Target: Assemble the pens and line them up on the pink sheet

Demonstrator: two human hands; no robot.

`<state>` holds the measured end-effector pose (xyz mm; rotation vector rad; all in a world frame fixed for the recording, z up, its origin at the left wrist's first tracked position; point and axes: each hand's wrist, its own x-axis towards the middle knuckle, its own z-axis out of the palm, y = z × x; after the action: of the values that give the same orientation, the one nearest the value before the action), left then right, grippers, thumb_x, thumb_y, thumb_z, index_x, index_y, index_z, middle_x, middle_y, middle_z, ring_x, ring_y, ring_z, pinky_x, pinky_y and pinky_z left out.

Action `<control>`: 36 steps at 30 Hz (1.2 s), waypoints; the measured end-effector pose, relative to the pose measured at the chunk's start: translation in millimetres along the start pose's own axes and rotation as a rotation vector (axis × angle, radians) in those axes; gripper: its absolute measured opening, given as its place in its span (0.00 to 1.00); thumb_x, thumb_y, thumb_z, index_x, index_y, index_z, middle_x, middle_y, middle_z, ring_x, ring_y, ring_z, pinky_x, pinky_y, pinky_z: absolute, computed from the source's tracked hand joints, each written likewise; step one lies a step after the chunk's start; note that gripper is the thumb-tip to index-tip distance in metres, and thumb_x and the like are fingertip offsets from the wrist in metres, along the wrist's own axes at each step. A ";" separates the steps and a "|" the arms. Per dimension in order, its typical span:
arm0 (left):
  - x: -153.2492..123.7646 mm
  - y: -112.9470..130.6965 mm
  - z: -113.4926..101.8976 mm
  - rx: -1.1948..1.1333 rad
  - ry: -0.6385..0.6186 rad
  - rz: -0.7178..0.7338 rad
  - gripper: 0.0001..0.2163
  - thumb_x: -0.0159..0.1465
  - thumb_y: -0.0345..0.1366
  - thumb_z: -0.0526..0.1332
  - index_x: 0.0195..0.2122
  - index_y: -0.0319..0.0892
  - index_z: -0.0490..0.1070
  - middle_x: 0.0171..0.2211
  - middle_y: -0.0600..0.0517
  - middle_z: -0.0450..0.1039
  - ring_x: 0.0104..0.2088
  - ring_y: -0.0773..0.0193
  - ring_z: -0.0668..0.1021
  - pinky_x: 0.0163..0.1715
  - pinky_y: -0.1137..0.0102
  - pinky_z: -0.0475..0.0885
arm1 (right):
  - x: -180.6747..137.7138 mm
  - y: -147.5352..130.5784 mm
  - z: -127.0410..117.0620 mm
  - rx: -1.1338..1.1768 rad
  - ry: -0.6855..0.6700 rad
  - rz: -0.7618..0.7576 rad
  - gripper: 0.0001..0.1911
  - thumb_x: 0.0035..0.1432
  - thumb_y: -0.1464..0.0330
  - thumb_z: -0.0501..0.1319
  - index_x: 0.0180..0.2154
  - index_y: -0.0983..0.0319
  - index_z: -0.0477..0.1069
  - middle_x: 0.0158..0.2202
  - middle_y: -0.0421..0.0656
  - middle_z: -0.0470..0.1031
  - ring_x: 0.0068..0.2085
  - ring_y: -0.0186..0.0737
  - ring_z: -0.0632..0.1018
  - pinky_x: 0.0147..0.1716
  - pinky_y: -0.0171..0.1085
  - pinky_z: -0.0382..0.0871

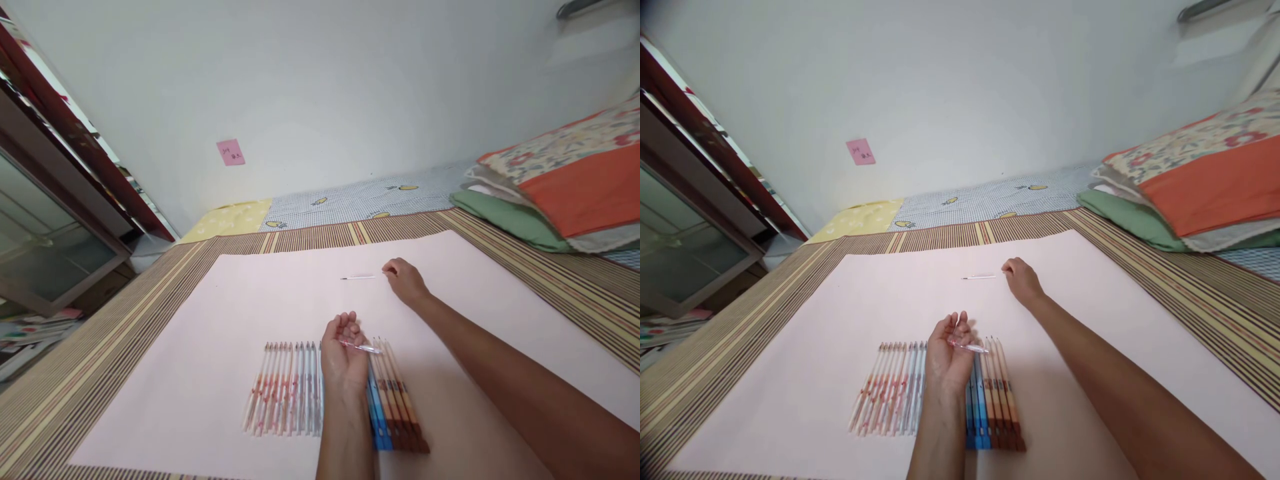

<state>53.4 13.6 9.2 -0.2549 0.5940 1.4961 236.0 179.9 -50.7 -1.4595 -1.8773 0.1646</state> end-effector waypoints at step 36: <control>-2.1 4.4 3.4 0.012 0.028 0.103 0.10 0.63 0.28 0.57 0.25 0.34 0.71 0.30 0.45 0.73 0.22 0.72 0.70 0.18 0.79 0.60 | -47.8 -101.8 -63.5 0.583 -0.704 0.011 0.12 0.56 0.61 0.63 0.32 0.64 0.77 0.29 0.41 0.76 0.29 0.36 0.72 0.29 0.33 0.63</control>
<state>49.8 14.0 14.1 -0.2396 0.6466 1.5900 198.9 82.0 24.9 -1.0618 -2.0798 1.2540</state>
